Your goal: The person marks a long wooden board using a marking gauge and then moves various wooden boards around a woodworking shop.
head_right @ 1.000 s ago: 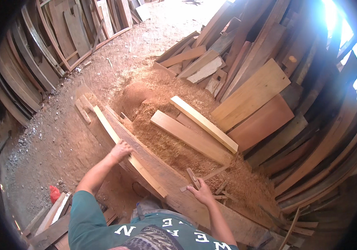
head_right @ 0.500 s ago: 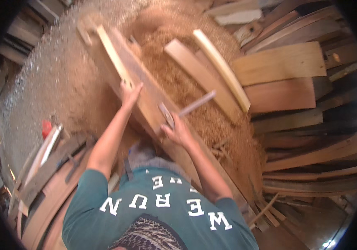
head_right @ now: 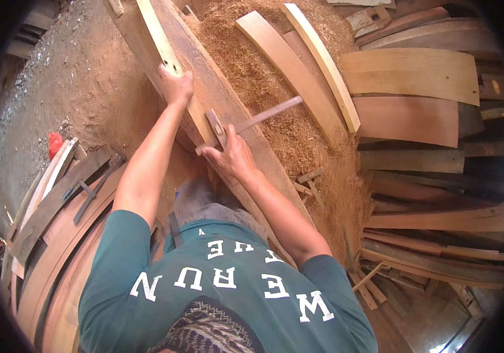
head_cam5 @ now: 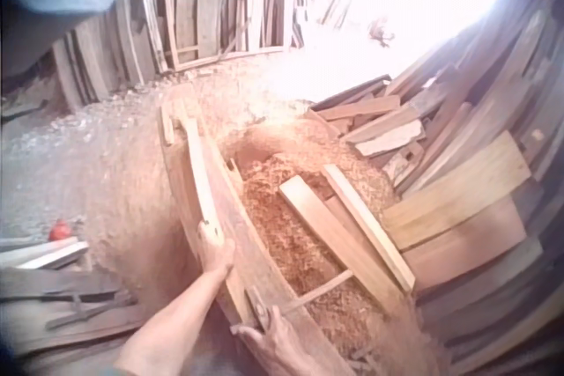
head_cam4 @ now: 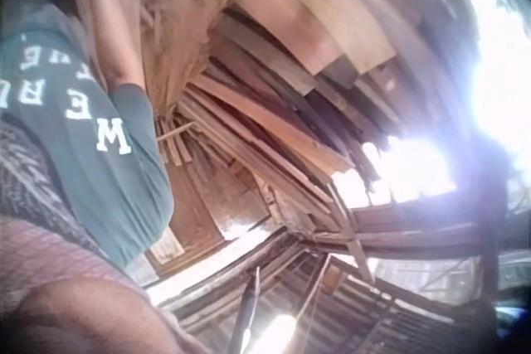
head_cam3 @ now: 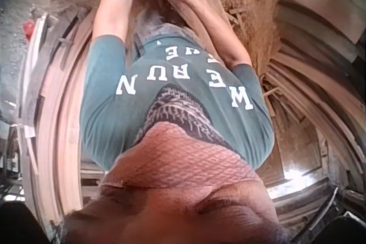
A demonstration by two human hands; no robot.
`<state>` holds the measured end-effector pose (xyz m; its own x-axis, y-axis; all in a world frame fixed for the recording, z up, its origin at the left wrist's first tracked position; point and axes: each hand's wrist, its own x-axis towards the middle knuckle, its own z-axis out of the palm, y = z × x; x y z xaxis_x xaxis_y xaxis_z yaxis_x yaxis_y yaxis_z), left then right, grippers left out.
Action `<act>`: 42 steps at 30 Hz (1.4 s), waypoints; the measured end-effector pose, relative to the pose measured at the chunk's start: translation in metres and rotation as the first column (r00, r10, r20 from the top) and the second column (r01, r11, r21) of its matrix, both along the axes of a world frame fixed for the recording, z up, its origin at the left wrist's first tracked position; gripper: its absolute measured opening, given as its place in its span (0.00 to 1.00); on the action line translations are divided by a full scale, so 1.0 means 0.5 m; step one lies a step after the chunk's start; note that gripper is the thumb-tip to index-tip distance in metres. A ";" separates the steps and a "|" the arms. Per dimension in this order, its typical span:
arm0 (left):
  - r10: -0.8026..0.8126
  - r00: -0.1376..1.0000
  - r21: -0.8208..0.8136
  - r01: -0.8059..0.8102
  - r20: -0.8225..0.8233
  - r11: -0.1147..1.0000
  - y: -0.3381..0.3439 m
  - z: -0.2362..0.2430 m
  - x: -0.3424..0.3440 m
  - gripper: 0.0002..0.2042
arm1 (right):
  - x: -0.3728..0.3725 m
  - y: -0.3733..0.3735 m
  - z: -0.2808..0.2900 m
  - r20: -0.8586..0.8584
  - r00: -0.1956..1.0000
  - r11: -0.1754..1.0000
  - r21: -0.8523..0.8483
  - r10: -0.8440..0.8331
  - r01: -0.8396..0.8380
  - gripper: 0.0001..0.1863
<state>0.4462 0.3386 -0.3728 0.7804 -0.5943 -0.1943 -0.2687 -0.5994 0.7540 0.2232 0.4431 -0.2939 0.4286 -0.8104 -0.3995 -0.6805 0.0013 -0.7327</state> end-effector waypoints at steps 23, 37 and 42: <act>-0.039 0.998 -0.006 0.039 0.039 0.999 -0.005 -0.015 0.023 0.44 | -0.188 0.150 0.024 -0.099 0.992 0.986 0.137 -0.077 0.091 0.39; -0.103 0.983 -0.071 0.093 -0.152 0.993 0.321 0.062 -0.200 0.56 | 0.021 -0.147 0.063 0.020 0.988 0.986 0.057 -0.155 0.154 0.34; -0.175 0.979 -0.185 0.153 -0.106 0.971 0.155 0.027 -0.078 0.35 | 0.260 -0.242 0.016 0.058 0.998 0.999 -0.047 -0.012 0.015 0.41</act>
